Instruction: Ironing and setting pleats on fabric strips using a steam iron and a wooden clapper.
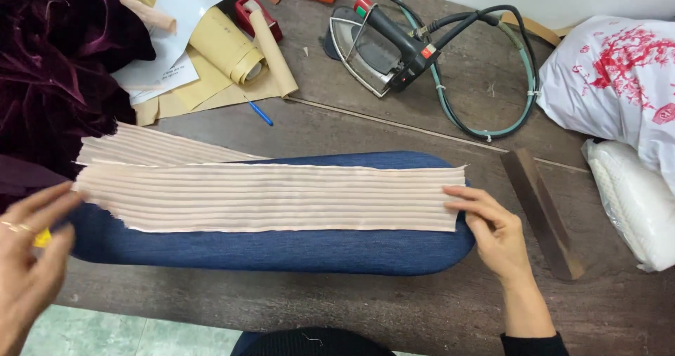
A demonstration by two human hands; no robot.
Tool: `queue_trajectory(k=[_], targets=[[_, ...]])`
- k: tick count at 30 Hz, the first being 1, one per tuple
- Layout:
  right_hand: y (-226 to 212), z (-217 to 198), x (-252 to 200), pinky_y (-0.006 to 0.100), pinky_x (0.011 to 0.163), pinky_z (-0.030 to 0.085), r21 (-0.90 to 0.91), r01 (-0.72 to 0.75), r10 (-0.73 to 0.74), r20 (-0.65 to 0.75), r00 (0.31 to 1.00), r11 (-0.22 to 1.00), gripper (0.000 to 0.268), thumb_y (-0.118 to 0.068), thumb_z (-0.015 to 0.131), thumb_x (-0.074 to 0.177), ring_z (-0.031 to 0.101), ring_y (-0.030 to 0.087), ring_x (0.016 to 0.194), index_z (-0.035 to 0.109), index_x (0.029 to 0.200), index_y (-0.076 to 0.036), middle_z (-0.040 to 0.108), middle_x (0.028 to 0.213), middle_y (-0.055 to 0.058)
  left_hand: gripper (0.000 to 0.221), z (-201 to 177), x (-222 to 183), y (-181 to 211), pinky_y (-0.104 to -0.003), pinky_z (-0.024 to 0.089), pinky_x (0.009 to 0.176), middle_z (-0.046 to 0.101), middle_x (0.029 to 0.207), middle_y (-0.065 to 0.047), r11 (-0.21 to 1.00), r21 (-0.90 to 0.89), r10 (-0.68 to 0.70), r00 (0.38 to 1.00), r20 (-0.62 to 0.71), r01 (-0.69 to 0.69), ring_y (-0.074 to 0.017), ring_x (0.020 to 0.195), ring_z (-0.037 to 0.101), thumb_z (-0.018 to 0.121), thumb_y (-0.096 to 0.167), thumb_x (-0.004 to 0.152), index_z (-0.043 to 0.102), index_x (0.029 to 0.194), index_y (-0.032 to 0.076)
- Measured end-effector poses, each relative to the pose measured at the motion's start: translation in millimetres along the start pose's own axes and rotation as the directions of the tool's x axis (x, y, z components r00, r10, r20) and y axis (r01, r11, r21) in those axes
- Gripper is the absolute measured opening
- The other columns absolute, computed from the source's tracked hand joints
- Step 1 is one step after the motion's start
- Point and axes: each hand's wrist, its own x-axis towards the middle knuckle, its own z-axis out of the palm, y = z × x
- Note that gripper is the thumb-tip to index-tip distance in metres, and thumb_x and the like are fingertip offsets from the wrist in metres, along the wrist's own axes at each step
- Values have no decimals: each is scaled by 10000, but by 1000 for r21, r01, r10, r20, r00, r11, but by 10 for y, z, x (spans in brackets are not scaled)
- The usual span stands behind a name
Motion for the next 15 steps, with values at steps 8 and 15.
queue_trajectory(k=[8, 15], targets=[[-136, 220, 59, 275, 967, 504, 126, -184, 202, -147, 968, 975, 168, -15, 621, 862, 594, 192, 1149, 686, 1017, -4, 641, 1169, 128, 562, 301, 220, -311, -450, 407, 937, 638, 1103, -336, 856, 314, -393, 912, -119, 410, -417, 1109, 549, 734, 420, 958, 695, 1190, -90], [-202, 262, 60, 266, 894, 533, 159, -273, 294, -127, 947, 949, 152, 10, 621, 854, 617, 191, 1117, 711, 975, -8, 660, 1140, 114, 297, 351, 104, -471, -361, 390, 988, 615, 1027, -173, 931, 158, -305, 938, -165, 330, -283, 1097, 563, 815, 226, 995, 685, 864, -7]])
